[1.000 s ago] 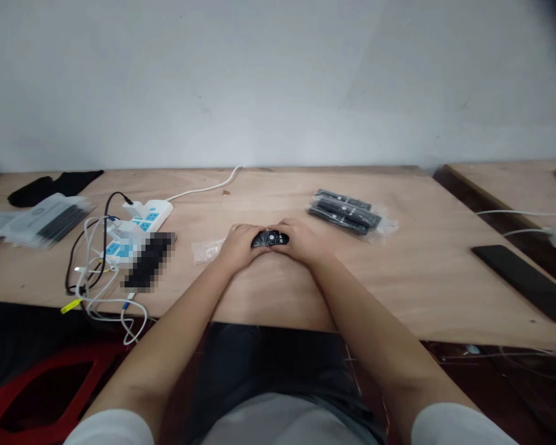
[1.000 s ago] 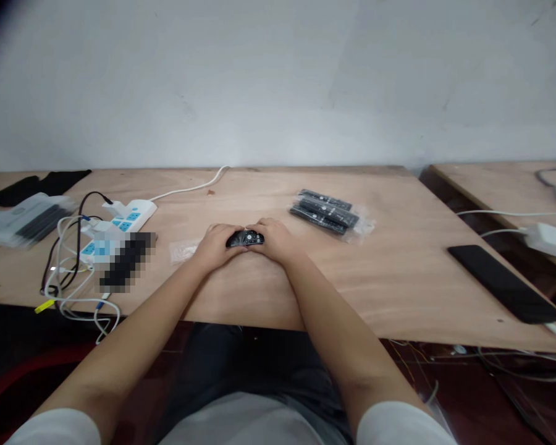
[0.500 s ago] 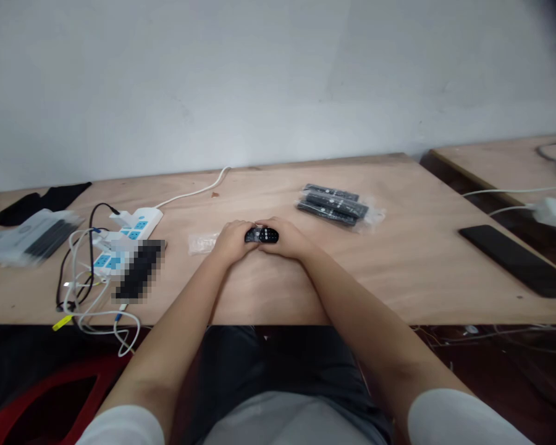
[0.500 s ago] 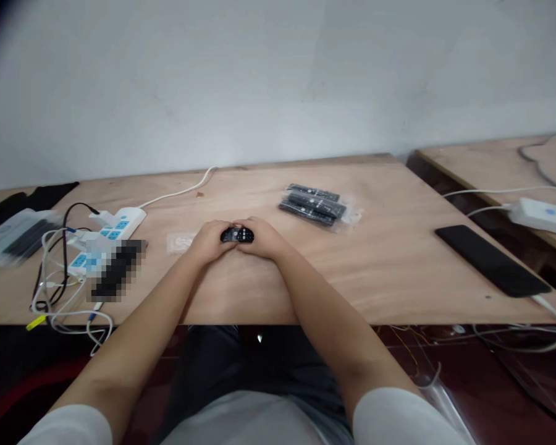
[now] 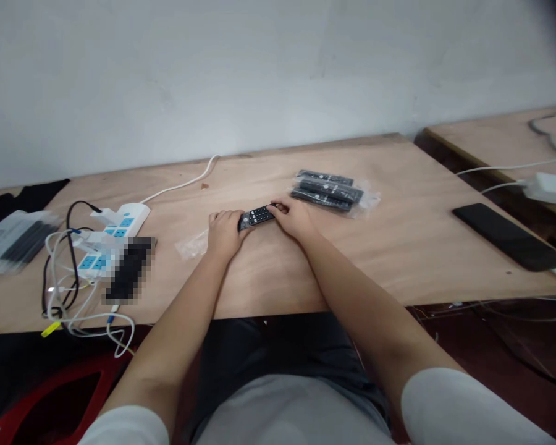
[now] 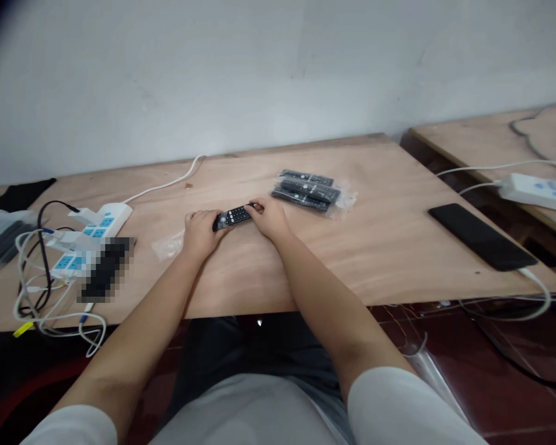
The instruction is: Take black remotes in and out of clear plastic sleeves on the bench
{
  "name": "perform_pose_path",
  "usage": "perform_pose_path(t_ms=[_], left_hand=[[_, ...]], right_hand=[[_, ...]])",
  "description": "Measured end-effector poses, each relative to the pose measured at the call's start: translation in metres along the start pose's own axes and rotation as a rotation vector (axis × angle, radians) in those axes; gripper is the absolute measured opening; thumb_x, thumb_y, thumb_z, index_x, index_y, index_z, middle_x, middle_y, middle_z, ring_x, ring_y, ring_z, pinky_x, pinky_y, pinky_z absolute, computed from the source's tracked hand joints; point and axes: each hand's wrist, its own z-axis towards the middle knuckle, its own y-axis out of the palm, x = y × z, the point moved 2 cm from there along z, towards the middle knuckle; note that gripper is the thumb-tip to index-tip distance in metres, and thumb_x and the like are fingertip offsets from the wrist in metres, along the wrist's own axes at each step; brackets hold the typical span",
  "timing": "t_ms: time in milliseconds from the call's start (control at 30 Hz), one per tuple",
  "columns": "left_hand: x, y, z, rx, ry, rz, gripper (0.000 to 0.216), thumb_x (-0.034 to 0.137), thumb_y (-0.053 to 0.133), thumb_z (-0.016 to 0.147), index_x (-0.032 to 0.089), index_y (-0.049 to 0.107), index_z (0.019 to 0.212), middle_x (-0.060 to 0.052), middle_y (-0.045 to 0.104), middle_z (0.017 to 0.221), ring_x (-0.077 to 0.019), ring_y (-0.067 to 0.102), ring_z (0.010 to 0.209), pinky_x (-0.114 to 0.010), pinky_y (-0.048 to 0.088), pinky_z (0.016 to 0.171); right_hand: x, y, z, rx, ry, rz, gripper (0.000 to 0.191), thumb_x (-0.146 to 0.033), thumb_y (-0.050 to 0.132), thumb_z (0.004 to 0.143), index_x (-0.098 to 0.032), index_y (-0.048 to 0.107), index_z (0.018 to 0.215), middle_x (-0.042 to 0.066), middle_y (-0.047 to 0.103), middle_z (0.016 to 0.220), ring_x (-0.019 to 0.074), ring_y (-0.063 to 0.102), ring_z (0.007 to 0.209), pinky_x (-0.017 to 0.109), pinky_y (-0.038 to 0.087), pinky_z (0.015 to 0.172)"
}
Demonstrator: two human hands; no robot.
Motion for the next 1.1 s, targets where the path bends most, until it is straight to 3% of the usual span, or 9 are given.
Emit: perform_pose_path(t_ms=[233, 433, 600, 767, 1100], left_hand=[[0.01, 0.005, 0.0, -0.021, 0.038, 0.003, 0.045, 0.055, 0.069, 0.088, 0.021, 0.065, 0.117, -0.014, 0.072, 0.114, -0.0343, 0.062, 0.108, -0.048, 0.039, 0.099], [0.011, 0.008, 0.001, -0.045, 0.055, -0.036, 0.036, 0.04, 0.062, 0.094, 0.018, 0.062, 0.123, -0.015, 0.069, 0.118, -0.0327, 0.06, 0.112, -0.046, 0.044, 0.097], [0.009, 0.01, 0.001, -0.043, 0.045, -0.063, 0.038, 0.037, 0.064, 0.092, 0.019, 0.062, 0.126, -0.014, 0.069, 0.119, -0.0331, 0.059, 0.113, -0.048, 0.044, 0.099], [0.01, 0.01, 0.002, -0.034, 0.038, -0.064, 0.043, 0.045, 0.067, 0.091, 0.02, 0.062, 0.126, -0.014, 0.07, 0.12, -0.0335, 0.06, 0.113, -0.047, 0.043, 0.099], [0.006, 0.007, -0.002, 0.016, -0.001, -0.033, 0.055, 0.055, 0.072, 0.085, 0.019, 0.062, 0.124, -0.015, 0.07, 0.119, -0.0347, 0.061, 0.112, -0.048, 0.04, 0.1]], right_hand=[[-0.008, 0.018, -0.004, -0.057, 0.011, 0.091, 0.029, -0.04, 0.072, 0.086, -0.02, 0.077, 0.107, 0.007, 0.078, 0.092, 0.0223, 0.073, 0.082, 0.039, 0.058, 0.084], [-0.03, 0.029, -0.016, -0.196, -0.102, 0.031, 0.036, -0.047, 0.074, 0.085, -0.021, 0.075, 0.11, 0.008, 0.079, 0.1, 0.0225, 0.074, 0.085, 0.037, 0.058, 0.082], [-0.031, 0.03, -0.019, -0.219, -0.07, 0.056, 0.042, -0.033, 0.081, 0.078, -0.021, 0.067, 0.117, 0.006, 0.079, 0.098, 0.0202, 0.075, 0.082, 0.034, 0.059, 0.079], [-0.024, 0.031, -0.017, -0.213, -0.034, 0.162, 0.028, -0.032, 0.079, 0.079, -0.023, 0.063, 0.1, 0.004, 0.079, 0.093, 0.019, 0.075, 0.081, 0.033, 0.058, 0.076], [-0.009, 0.022, -0.008, -0.078, -0.042, 0.094, 0.026, -0.044, 0.07, 0.084, -0.023, 0.057, 0.076, 0.0, 0.068, 0.071, 0.0167, 0.064, 0.067, 0.031, 0.052, 0.067]])
